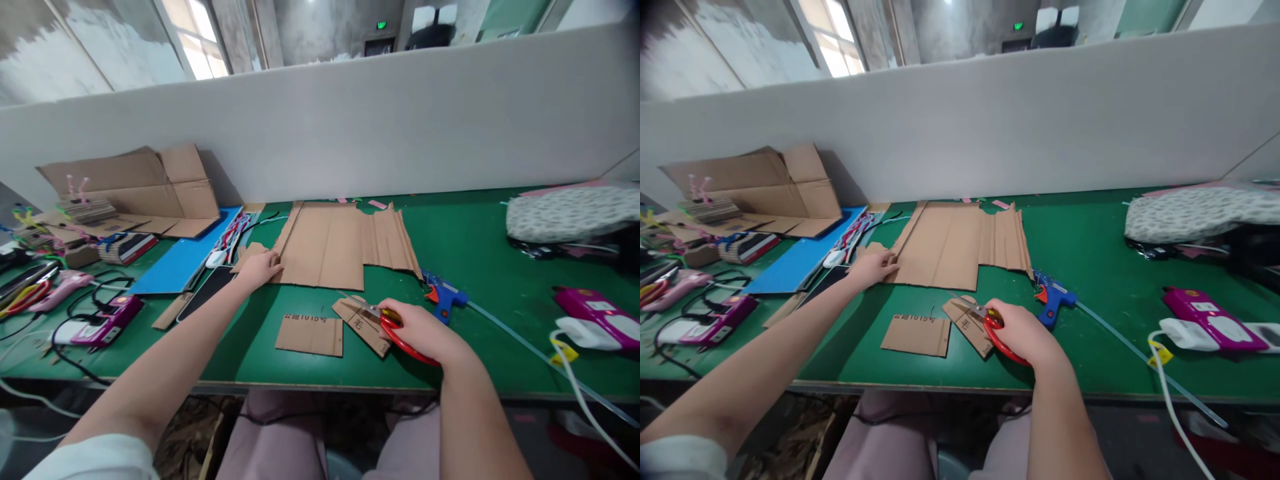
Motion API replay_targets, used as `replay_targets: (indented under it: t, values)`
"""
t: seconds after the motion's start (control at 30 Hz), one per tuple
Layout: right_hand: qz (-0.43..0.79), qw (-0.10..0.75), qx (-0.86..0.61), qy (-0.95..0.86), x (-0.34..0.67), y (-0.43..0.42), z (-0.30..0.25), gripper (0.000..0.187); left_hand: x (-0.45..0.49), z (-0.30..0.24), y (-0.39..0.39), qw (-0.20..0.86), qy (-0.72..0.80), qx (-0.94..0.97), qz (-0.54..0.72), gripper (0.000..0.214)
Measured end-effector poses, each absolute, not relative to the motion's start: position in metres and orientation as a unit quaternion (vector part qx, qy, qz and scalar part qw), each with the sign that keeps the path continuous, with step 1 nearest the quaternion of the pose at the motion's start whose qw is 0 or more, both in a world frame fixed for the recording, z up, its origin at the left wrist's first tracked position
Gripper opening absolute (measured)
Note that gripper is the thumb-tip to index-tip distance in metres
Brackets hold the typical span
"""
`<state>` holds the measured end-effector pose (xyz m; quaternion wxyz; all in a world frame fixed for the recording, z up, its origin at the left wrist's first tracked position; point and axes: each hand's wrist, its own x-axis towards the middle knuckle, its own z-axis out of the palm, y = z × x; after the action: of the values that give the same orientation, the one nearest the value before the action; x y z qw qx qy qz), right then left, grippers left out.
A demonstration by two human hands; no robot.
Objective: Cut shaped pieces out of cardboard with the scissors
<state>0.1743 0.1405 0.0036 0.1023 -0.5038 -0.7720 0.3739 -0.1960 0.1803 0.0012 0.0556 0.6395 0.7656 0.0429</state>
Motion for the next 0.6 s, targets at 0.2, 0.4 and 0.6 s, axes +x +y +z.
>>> replay_targets:
  t: [0.2, 0.4, 0.6]
  values:
    - [0.302, 0.100, -0.563, -0.763, 0.171, 0.139, 0.010, 0.022, -0.202, 0.001, 0.197, 0.087, 0.782, 0.617, -0.011, 0.033]
    - [0.301, 0.143, -0.564, -0.756, 0.165, 0.141, 0.011, 0.018, -0.208, 0.007, 0.202, 0.082, 0.793, 0.603, -0.011, 0.034]
    - [0.311, 0.215, -0.620, -0.687, 0.164, 0.151, 0.001, 0.036, -0.199, 0.010, 0.198, 0.064, 0.802, 0.593, -0.005, 0.059]
